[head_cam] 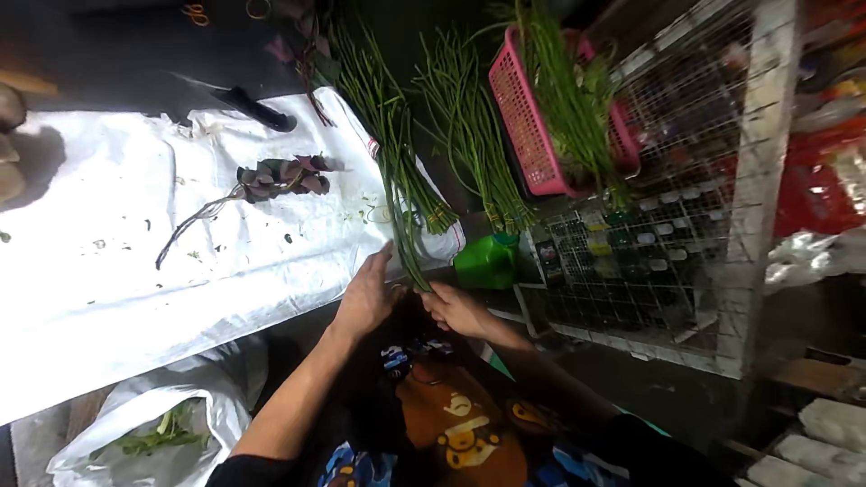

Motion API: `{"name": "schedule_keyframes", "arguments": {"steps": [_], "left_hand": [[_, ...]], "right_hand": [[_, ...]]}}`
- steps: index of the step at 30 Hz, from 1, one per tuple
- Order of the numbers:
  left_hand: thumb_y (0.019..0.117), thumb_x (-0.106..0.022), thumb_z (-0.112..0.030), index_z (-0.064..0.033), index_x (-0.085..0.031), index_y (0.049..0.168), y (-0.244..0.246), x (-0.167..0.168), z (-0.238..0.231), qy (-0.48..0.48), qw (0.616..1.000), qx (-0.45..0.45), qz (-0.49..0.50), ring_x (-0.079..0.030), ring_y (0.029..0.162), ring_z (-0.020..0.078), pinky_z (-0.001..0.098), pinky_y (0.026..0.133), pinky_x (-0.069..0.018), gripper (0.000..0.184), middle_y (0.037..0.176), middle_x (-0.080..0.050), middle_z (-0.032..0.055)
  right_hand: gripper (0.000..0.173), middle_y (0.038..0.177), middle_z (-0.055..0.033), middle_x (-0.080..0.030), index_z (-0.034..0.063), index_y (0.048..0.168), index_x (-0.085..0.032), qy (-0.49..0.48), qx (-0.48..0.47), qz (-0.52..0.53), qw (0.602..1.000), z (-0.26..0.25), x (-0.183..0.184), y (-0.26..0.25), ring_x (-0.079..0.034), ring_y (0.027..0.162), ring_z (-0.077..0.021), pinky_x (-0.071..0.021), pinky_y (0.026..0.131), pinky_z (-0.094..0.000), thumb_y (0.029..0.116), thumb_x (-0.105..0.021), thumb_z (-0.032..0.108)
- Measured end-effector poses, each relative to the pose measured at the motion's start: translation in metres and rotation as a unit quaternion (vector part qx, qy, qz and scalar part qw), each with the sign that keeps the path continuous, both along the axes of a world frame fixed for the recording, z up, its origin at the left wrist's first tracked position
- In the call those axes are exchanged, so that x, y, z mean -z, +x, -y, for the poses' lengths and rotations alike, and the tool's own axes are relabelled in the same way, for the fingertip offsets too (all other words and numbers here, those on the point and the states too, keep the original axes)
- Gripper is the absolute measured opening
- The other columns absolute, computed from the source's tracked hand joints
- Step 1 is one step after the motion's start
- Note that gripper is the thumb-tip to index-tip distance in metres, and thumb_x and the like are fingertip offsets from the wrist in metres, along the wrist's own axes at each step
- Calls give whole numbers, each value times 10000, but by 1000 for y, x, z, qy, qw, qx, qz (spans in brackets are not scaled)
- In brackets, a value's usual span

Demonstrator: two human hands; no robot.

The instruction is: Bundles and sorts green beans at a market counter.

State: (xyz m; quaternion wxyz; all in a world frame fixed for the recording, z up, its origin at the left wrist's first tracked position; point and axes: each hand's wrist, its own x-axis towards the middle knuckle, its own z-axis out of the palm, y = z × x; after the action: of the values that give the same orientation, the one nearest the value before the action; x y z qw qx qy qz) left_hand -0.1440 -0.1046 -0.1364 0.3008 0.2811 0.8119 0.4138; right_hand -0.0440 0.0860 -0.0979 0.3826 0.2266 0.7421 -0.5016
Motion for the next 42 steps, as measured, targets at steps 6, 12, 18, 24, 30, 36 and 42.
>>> {"name": "schedule_keyframes", "arguments": {"steps": [6,12,18,24,30,36,42], "left_hand": [[1023,-536,-71,-144,-500,1501,-5,-1,-36,0,955,250,-159,-368,1499,344,626,1245,-154,485,1502,-541,138],[1034,-571,-116,21,-603,1280,-40,-4,-9,79,993,42,-80,-662,1109,334,521,1006,-529,283,1188,-661,208],[1091,-417,-196,-2,-496,1332,-96,-60,37,329,924,-188,-51,-667,1059,134,395,1006,-546,320,1123,-678,49],[1090,-459,-229,-175,-582,1125,-102,-185,103,587,763,-250,-105,-689,1027,205,509,1078,-490,139,947,-703,-30],[912,-684,-199,-151,-650,851,1,-257,140,599,683,-350,-229,-647,700,85,270,818,-579,85,712,-627,-57],[1049,-536,-257,-115,-610,993,63,-295,132,486,725,-414,-260,-628,583,129,267,522,-573,170,780,-647,13],[1037,-498,-275,-201,-656,974,99,-288,50,320,805,-492,-88,-598,540,65,216,482,-534,186,719,-642,-48]], "right_hand": [[379,983,-86,-602,31,1317,-540,56,-122,-9,991,-8,-30,-28,-586,663,-125,-539,650,-307,1123,-405,327],[289,1018,-115,-704,-30,1216,-625,39,58,-214,974,-52,-36,-52,-702,874,-175,-597,848,-373,1069,-538,204],[165,1114,-164,-712,49,1079,-748,318,-169,-394,846,-45,59,-117,-656,1128,-344,-509,1031,-532,989,-637,131],[209,1129,-173,-695,53,1097,-745,290,-275,-347,848,-25,97,-158,-640,1149,-345,-507,1030,-510,1019,-580,155],[340,1276,-208,-644,-3,1211,-662,235,-287,-291,882,-29,82,-163,-594,1252,-357,-454,1095,-510,1064,-462,230],[395,1146,-221,-697,-41,1321,-570,77,-150,-288,943,-70,49,-161,-696,1037,-324,-558,948,-509,994,-650,166],[407,969,-96,-681,-24,1398,-486,-176,-25,-282,943,-101,36,-150,-694,813,-144,-604,772,-320,1000,-524,51]]}}
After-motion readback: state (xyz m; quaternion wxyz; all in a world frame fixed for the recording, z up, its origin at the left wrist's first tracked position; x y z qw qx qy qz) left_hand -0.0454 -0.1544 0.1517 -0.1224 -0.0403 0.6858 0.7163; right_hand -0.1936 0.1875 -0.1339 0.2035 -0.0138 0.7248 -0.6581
